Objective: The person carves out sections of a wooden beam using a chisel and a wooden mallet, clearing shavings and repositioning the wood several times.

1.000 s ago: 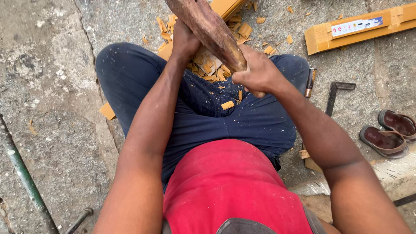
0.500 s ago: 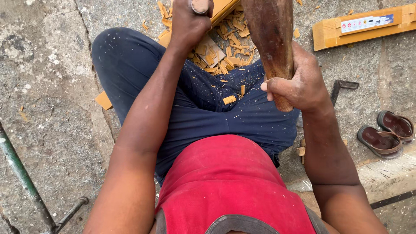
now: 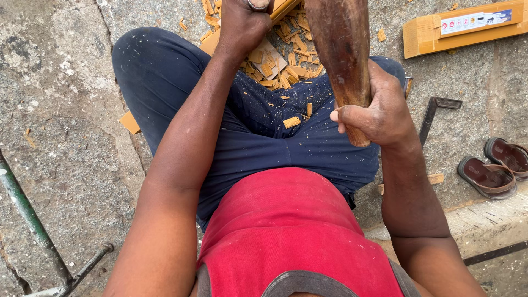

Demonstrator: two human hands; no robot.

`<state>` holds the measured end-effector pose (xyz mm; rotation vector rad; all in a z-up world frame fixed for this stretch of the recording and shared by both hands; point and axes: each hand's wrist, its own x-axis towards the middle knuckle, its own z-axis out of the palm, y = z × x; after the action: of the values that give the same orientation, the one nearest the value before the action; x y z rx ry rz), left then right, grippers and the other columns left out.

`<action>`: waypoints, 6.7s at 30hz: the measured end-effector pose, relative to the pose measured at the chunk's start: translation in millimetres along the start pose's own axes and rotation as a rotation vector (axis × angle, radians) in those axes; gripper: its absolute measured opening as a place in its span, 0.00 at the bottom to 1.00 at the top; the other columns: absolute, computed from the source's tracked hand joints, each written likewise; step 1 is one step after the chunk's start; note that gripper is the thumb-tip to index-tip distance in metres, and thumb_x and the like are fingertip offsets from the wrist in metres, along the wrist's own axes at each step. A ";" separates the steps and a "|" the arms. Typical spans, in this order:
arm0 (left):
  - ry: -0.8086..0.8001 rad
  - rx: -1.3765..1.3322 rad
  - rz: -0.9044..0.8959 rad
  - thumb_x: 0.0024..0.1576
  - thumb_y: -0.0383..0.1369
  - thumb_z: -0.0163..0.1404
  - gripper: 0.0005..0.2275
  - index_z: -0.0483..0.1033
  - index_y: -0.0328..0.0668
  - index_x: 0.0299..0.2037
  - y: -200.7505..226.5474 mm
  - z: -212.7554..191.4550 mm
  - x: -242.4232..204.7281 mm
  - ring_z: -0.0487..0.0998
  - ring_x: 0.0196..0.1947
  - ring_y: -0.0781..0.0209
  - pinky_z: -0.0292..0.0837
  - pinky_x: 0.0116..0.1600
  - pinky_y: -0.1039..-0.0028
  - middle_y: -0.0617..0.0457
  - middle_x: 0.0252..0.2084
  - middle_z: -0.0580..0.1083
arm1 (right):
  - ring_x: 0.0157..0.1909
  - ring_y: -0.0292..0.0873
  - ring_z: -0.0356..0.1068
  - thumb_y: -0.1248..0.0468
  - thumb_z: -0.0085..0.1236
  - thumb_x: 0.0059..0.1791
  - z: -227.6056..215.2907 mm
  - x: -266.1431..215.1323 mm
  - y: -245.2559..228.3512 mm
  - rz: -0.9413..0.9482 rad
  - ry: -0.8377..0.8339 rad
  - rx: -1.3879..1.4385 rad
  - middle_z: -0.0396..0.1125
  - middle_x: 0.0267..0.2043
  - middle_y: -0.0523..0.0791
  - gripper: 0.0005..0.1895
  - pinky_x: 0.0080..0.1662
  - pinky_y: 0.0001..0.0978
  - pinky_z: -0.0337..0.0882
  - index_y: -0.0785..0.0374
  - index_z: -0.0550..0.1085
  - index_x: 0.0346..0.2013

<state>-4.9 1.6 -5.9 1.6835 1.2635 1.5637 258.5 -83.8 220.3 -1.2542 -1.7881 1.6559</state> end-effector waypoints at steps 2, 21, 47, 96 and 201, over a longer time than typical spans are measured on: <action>-0.010 0.029 -0.026 0.45 0.17 0.52 0.08 0.72 0.42 0.26 -3.3 0.5 0.5 0.69 0.22 0.60 0.67 0.29 0.66 0.54 0.22 0.70 | 0.27 0.38 0.72 0.77 0.61 0.43 -1.7 -1.6 -0.5 0.006 0.021 -0.002 0.69 0.34 0.48 0.28 0.30 0.30 0.75 0.73 0.65 0.57; 0.076 -0.109 0.057 0.55 0.23 0.64 0.06 0.81 0.35 0.41 7.2 0.5 4.4 0.84 0.38 0.56 0.79 0.43 0.68 0.47 0.38 0.82 | 0.27 0.42 0.70 0.69 0.64 0.41 9.2 55.3 -0.1 -0.239 -0.063 -0.825 0.69 0.28 0.50 0.27 0.31 0.34 0.68 0.73 0.64 0.51; -0.068 -0.005 -0.336 0.47 0.18 0.55 0.07 0.80 0.34 0.34 -38.5 8.1 -6.5 0.84 0.34 0.58 0.79 0.41 0.68 0.49 0.31 0.81 | 0.37 0.45 0.74 0.71 0.59 0.47 8.3 34.2 -23.6 -0.602 0.098 -0.656 0.71 0.40 0.51 0.25 0.40 0.37 0.77 0.73 0.62 0.56; -0.007 -0.055 -0.130 0.48 0.15 0.51 0.11 0.80 0.36 0.37 3.3 -7.6 -4.5 0.82 0.35 0.58 0.79 0.41 0.68 0.50 0.35 0.81 | 0.18 0.43 0.67 0.66 0.59 0.42 7.7 27.5 -30.4 0.220 -0.025 -0.396 0.67 0.26 0.48 0.22 0.19 0.37 0.67 0.67 0.66 0.49; 0.191 -0.072 -0.148 0.47 0.37 0.61 0.10 0.74 0.46 0.33 130.2 38.8 3.8 0.72 0.32 0.56 0.59 0.41 0.61 0.55 0.27 0.66 | 0.21 0.45 0.66 0.72 0.52 0.40 -96.0 19.2 110.6 0.619 0.302 0.025 0.65 0.26 0.49 0.20 0.23 0.36 0.71 0.72 0.66 0.47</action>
<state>68.5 -43.2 99.4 1.3900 1.3752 1.6895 361.3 -24.2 132.7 -2.0629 -1.2621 1.6453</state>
